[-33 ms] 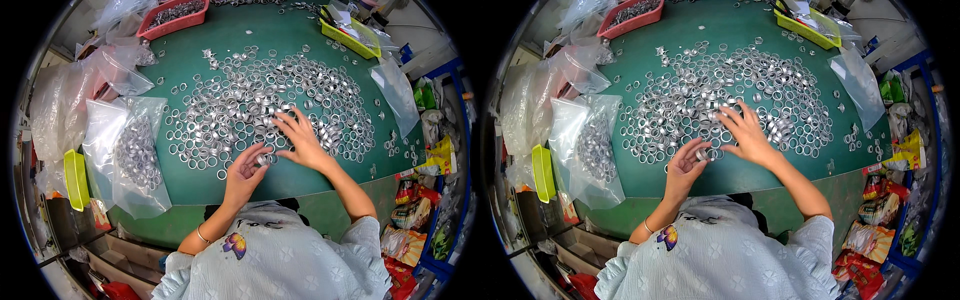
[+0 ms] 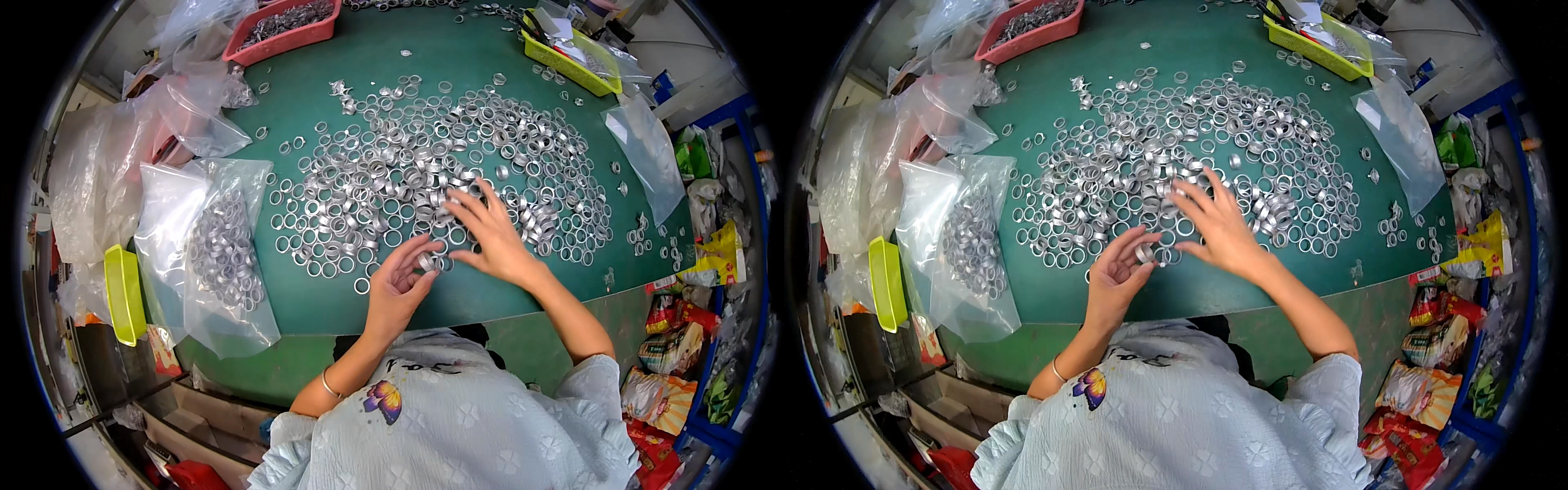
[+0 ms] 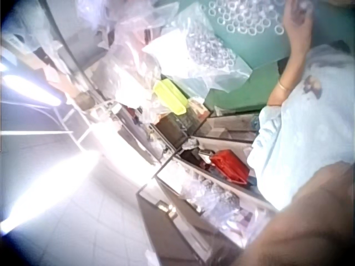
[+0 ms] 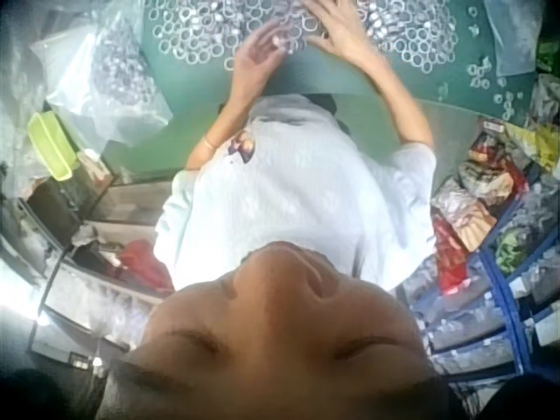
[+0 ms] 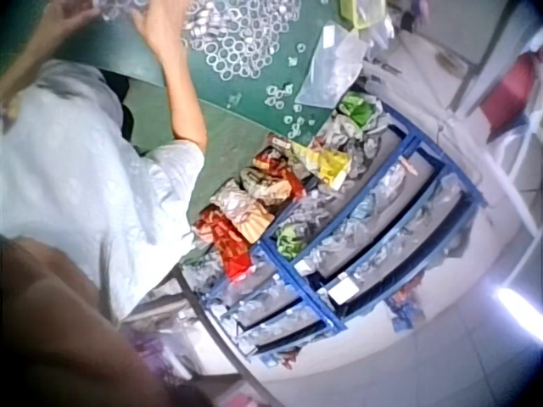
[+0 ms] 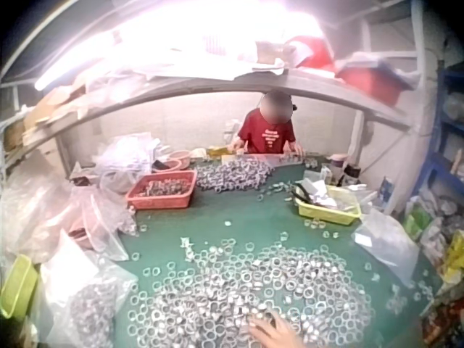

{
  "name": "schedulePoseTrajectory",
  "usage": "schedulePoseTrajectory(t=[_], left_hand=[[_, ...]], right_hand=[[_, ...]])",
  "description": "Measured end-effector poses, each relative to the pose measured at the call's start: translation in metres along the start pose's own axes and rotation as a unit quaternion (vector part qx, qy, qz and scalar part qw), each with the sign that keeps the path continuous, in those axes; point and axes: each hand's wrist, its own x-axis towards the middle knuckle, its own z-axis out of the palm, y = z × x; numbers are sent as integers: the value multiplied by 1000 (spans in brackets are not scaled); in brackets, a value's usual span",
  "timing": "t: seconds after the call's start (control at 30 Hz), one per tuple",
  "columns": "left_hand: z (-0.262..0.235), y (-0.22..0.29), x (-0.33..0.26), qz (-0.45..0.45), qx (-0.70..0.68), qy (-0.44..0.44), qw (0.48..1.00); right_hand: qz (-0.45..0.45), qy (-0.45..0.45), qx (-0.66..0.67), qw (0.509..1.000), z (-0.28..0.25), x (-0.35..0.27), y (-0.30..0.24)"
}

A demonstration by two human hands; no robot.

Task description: The person gathers metal rings on a green surface and places them into a black pouch worn at the waist.

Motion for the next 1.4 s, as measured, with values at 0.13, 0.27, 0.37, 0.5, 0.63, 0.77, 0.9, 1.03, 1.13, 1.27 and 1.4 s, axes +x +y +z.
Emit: schedulePoseTrajectory(t=[0.13,0.27,0.37,0.5,0.63,0.77,0.9,1.03,1.13,1.27,1.4], left_hand=[[-13,-4,-8,-38,36,31,998],[-14,-4,-11,-43,58,55,996],[-7,-8,-8,9,300,33,953],[6,-11,8,129,549,-14,826],[-6,-12,18,112,624,14,773],[-34,-5,15,104,659,76,741],[-37,6,13,80,647,124,748],[-23,-4,10,141,618,68,771],[-14,-13,15,118,638,-13,761],[-25,-7,22,84,667,49,739],[-31,-13,21,106,649,82,749]], right_hand=[[-59,-94,1,994,5,-28,-28],[-37,-28,38,998,3,-42,-11],[7,91,43,995,-2,-32,-10],[-32,36,-16,999,6,-16,-20],[-4,19,-109,994,4,-19,-1],[41,32,-139,989,-9,-24,15],[92,135,-153,975,-11,-17,33],[95,254,-130,953,-4,16,35],[39,181,69,980,13,46,22],[-48,47,-30,997,26,41,-4],[-74,-34,-35,996,11,6,-15]])
